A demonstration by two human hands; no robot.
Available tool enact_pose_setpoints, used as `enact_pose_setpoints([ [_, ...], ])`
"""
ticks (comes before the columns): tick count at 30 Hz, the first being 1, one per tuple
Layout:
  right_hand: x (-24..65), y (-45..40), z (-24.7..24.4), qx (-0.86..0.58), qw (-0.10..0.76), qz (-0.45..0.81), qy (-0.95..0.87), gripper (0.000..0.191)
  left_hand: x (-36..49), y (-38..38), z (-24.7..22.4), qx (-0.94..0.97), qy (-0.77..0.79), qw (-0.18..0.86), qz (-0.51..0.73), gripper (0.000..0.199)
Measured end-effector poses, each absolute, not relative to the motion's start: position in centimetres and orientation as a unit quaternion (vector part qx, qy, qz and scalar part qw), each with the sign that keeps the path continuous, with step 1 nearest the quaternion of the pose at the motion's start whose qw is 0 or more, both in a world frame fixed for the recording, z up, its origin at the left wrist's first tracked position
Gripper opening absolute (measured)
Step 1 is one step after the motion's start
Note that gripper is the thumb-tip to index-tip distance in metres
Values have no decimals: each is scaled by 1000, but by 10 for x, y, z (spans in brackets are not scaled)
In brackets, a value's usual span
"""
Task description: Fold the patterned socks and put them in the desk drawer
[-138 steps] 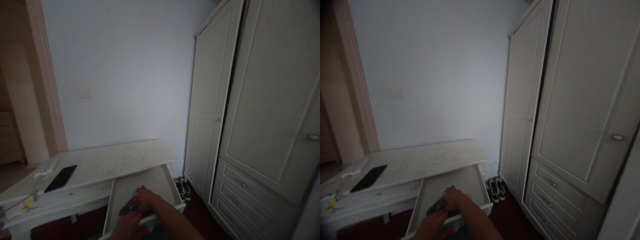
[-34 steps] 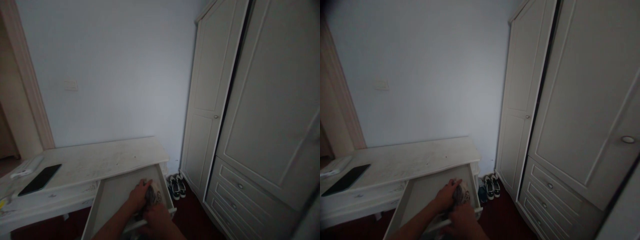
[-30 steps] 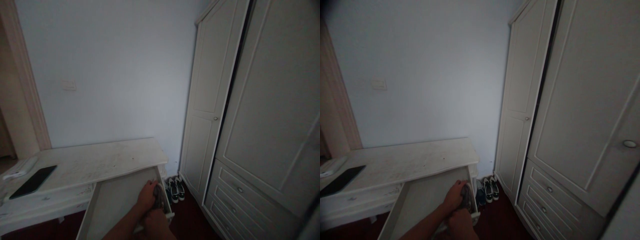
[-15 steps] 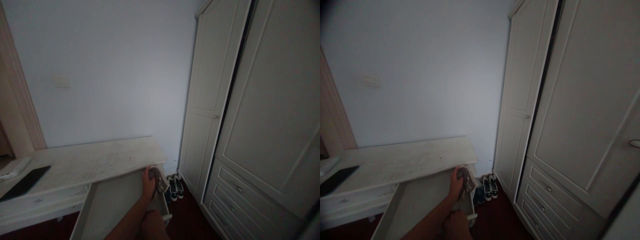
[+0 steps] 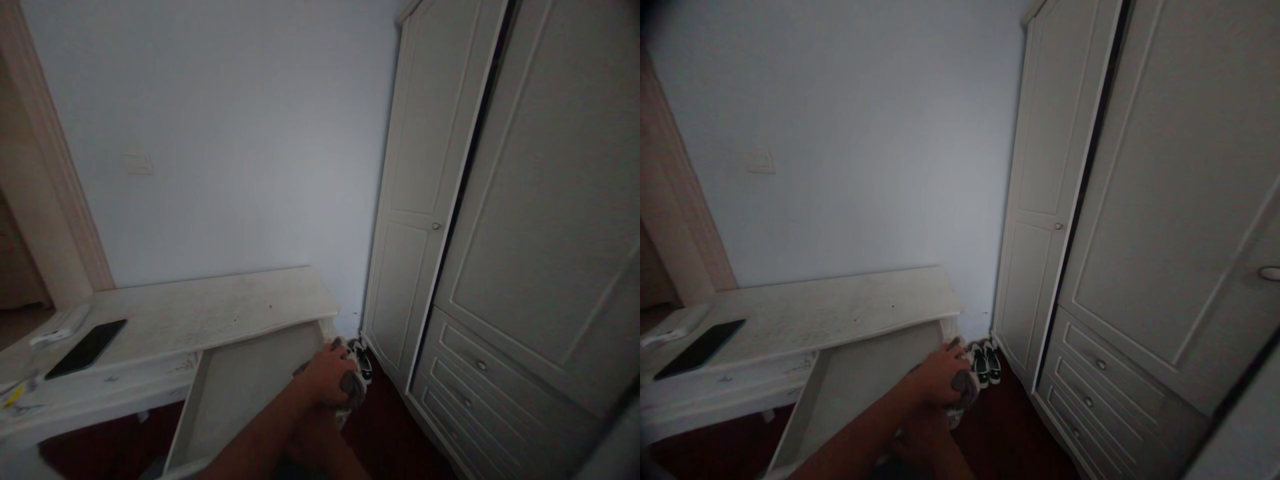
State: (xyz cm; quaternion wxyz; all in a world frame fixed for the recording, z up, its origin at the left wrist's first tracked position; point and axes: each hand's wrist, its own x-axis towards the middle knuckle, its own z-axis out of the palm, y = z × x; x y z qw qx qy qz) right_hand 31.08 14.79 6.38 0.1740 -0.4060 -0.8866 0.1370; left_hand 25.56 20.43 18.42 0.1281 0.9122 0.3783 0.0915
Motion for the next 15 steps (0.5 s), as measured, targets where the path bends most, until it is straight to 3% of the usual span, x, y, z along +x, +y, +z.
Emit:
enact_pose_setpoints([
  [8,313,150,66,-409,176,120,-887,72,247,204,182,866,471,130,103,67],
  [11,312,149,82,-417,120,103,-895,56,228,221,174,826,533,130,130,67],
  [15,311,148,91,-432,69,84,-895,57,212,230,152,789,571,165,155,63],
])
